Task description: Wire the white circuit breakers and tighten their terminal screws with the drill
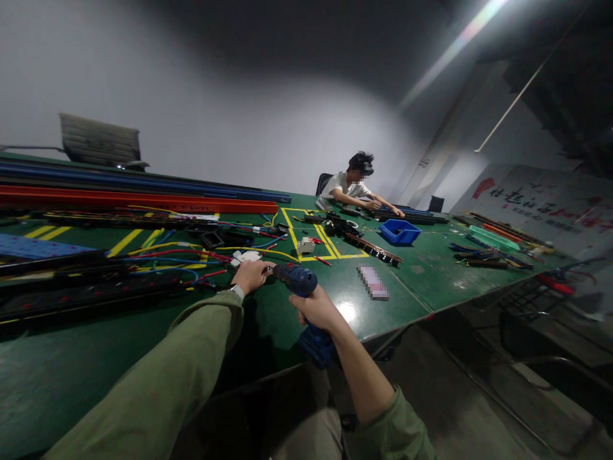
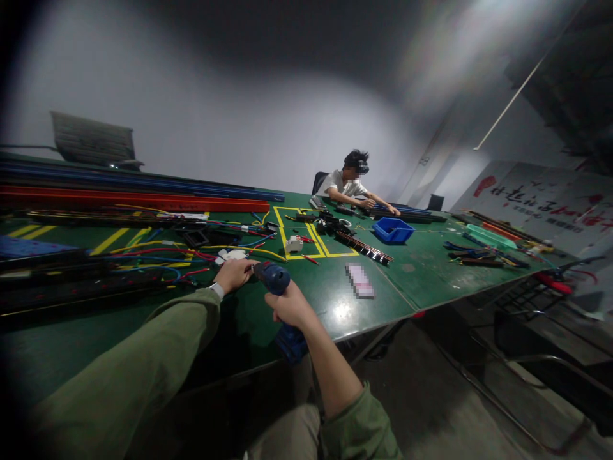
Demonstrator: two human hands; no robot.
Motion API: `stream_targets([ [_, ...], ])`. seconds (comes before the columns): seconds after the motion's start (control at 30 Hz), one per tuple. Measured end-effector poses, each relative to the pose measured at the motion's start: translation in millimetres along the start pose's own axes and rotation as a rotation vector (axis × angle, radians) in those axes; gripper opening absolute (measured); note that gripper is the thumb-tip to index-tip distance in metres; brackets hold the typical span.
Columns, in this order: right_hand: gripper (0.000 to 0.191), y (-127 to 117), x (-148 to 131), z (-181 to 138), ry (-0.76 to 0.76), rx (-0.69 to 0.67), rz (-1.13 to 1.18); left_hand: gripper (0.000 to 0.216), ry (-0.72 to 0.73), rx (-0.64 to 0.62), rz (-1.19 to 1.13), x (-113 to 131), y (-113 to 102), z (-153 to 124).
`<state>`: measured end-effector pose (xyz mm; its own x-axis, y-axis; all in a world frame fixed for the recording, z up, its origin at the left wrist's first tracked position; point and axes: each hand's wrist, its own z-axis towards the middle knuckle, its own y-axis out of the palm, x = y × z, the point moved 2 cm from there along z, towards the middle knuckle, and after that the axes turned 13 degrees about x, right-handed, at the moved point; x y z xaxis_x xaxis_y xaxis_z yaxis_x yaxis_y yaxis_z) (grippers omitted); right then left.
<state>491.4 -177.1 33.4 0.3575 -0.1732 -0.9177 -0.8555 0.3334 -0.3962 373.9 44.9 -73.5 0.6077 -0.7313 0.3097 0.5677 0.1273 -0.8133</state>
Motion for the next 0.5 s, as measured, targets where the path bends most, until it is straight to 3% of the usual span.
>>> stream_targets([
  [0.3,0.016,-1,-1,-3,0.008,0.008,0.022,0.039,0.009,0.011,0.007,3,-4,0],
  [0.5,0.021,-19,7,-16,0.001,0.08,0.065,0.035,0.02,0.052,-0.033,3,-6,-4],
])
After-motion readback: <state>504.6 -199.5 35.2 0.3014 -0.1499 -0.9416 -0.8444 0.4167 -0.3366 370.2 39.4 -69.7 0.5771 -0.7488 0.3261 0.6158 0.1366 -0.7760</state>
